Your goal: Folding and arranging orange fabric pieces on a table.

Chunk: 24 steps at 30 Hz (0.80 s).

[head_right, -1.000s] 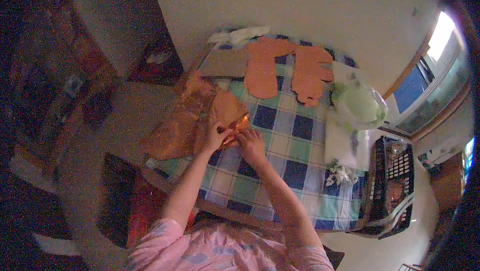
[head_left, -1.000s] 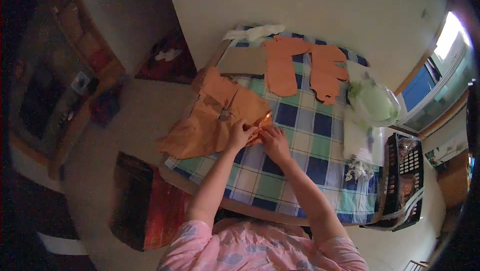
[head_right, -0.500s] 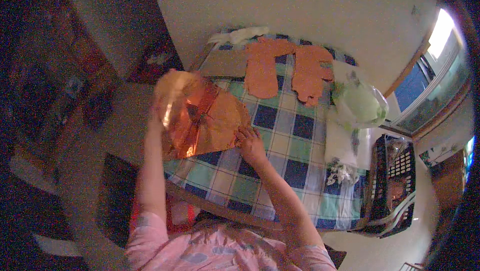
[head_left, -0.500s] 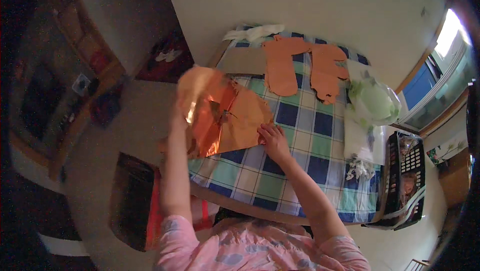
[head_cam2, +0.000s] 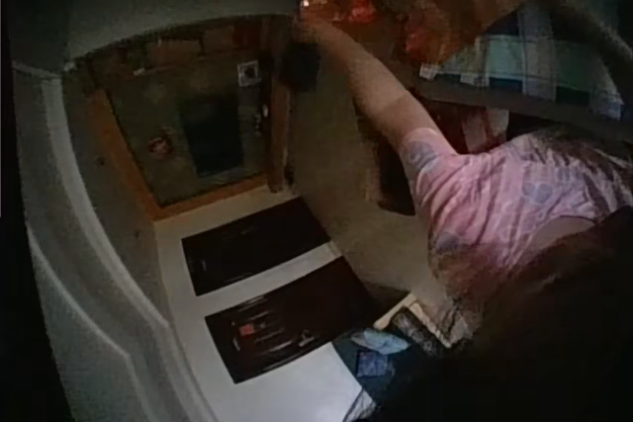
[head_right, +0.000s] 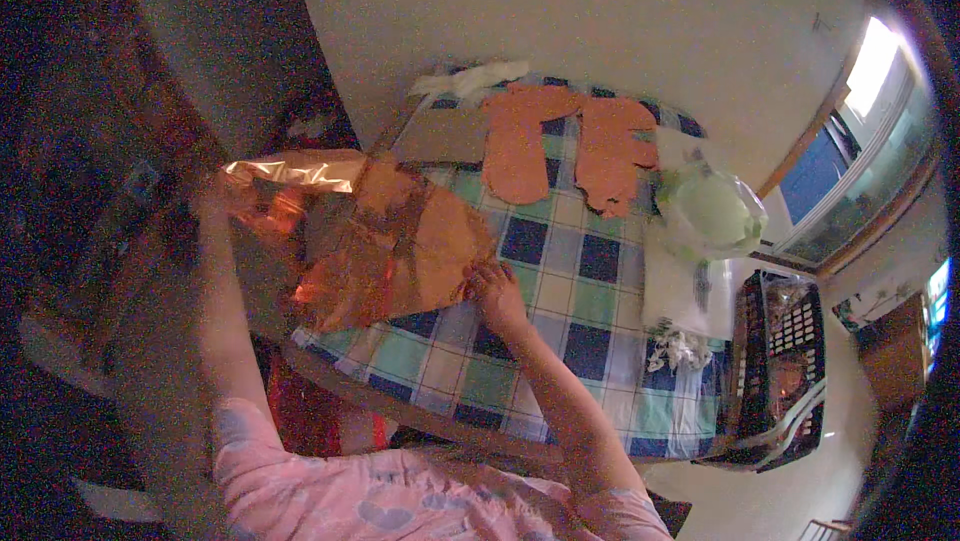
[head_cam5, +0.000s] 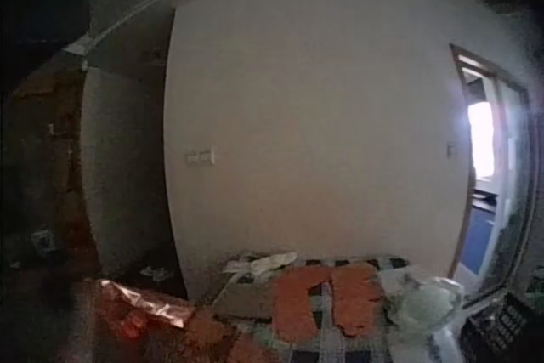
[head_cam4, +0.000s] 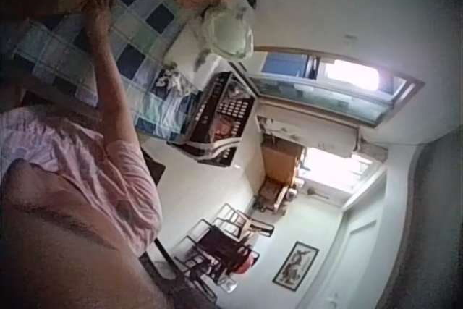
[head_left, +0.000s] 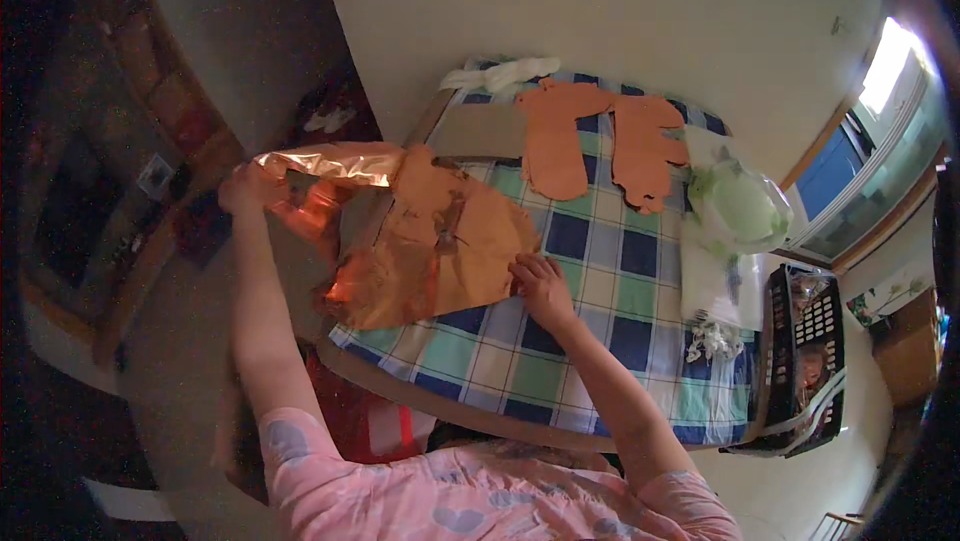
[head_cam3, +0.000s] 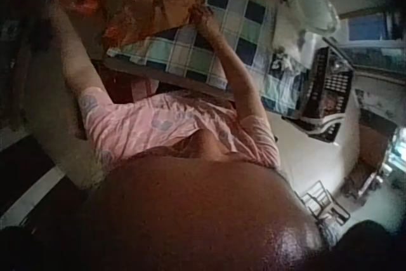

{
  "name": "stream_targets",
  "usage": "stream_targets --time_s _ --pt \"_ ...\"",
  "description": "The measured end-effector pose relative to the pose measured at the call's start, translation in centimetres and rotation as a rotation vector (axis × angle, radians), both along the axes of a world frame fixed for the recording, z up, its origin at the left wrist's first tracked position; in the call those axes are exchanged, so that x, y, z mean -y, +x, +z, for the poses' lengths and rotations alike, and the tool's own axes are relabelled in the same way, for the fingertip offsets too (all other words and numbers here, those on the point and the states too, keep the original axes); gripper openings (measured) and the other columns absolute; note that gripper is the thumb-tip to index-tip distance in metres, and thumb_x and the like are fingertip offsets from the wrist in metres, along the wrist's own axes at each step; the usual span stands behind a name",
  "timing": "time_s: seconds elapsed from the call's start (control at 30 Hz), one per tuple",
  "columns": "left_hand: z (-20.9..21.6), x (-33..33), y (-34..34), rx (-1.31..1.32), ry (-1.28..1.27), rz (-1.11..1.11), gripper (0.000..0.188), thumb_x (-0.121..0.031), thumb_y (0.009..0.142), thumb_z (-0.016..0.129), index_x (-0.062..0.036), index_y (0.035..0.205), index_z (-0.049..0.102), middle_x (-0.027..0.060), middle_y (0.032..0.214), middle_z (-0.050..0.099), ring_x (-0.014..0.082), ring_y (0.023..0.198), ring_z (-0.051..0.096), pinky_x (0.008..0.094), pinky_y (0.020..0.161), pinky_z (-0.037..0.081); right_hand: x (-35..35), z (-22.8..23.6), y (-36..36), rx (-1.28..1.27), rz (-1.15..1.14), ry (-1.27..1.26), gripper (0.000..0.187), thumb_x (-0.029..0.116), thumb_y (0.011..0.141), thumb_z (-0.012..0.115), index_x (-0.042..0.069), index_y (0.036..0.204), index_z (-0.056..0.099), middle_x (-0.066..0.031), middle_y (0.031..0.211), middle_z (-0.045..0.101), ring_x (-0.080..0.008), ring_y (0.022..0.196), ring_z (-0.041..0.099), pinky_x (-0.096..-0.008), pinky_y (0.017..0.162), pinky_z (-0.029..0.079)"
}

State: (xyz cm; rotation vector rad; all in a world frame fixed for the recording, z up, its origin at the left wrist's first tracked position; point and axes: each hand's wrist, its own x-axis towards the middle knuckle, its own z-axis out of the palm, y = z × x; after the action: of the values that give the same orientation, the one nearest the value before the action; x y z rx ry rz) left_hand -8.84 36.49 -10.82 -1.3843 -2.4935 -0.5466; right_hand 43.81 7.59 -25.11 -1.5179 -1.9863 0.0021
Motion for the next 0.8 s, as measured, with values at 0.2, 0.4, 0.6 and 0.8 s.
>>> stream_targets --time_s 0.2,0.4,0.6,0.8 --pt "2.7 -0.4 -8.9 -0.213 0.126 0.143 0.055 -0.056 0.087 0.039 -0.0135 0.109 0.067 0.0137 0.113 0.065 0.0322 0.098 0.065 0.0421 0.083 0.053 0.2 1.0 -1.3 -0.026 0.009 0.017 0.041 0.003 0.071 0.062 0.011 0.111 0.061 -0.0084 0.123 0.058 -0.0264 0.121 0.05 -0.0467 0.103 0.035" --pt "7.8 1.3 -10.0 -0.337 0.103 0.196 0.052 -0.05 0.089 0.039 -0.0107 0.102 0.07 0.0145 0.109 0.066 0.0326 0.094 0.067 0.0409 0.079 0.053 -0.3 1.1 -1.6 -0.059 0.04 0.041 0.042 0.003 0.071 0.062 0.01 0.113 0.061 -0.0099 0.123 0.058 -0.0278 0.119 0.051 -0.0467 0.103 0.035" --pt "8.5 5.4 10.3 0.787 0.919 -0.736 0.023 -0.023 0.095 0.053 -0.0033 0.105 0.059 0.0058 0.097 0.062 0.0177 0.088 0.058 0.0294 0.079 0.046 0.8 1.4 -0.3 -0.213 -0.01 -0.07 0.042 0.003 0.077 0.056 0.009 0.118 0.059 -0.0118 0.122 0.057 -0.0279 0.115 0.052 -0.0402 0.096 0.042" --pt "12.1 23.2 30.4 0.594 0.677 -1.355 0.017 -0.017 0.096 0.052 -0.0039 0.107 0.054 0.005 0.097 0.057 0.0166 0.095 0.054 0.0323 0.087 0.043 4.0 2.8 0.3 -0.668 -0.122 0.016 0.055 -0.015 0.071 0.04 0.006 0.118 0.057 -0.0092 0.118 0.056 -0.0203 0.11 0.053 -0.0277 0.084 0.046"
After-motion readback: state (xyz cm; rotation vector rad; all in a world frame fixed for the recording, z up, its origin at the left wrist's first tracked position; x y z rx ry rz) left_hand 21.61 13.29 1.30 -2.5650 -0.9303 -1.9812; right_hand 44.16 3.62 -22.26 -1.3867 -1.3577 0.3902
